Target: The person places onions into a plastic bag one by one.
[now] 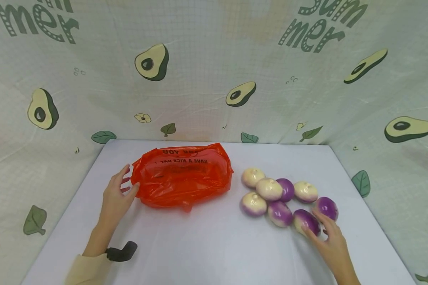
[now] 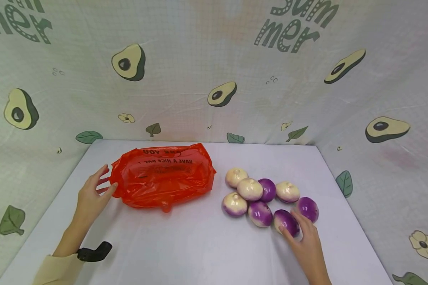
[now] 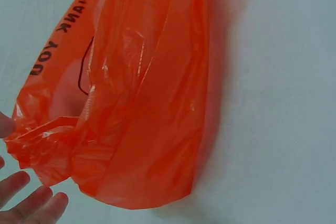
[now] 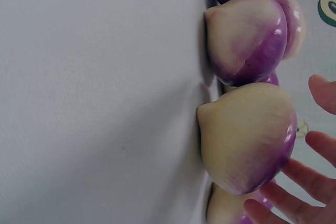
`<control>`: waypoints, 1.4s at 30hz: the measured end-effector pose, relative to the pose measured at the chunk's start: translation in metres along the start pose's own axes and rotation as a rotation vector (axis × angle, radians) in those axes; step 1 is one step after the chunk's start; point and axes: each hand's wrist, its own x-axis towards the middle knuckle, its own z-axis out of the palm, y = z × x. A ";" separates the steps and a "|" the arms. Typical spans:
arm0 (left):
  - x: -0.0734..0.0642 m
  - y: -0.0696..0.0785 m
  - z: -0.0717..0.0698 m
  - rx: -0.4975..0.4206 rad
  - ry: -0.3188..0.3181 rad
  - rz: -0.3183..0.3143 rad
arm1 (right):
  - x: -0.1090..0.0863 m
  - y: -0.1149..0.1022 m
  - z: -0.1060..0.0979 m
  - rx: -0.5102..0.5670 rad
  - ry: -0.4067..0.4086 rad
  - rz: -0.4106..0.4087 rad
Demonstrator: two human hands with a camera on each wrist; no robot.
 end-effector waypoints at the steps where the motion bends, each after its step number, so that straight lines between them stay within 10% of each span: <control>1: -0.001 -0.001 0.001 -0.007 0.009 -0.012 | -0.001 0.001 0.001 -0.003 0.002 0.006; 16: -0.007 -0.005 0.016 -0.146 0.040 -0.256 | -0.013 0.008 0.016 0.096 0.076 0.148; 26: -0.007 -0.031 0.032 -0.286 0.132 -0.268 | -0.014 0.005 0.017 0.171 0.051 0.267; 42: -0.009 -0.005 0.023 -0.268 0.125 -0.337 | -0.013 0.006 0.019 0.210 0.049 0.368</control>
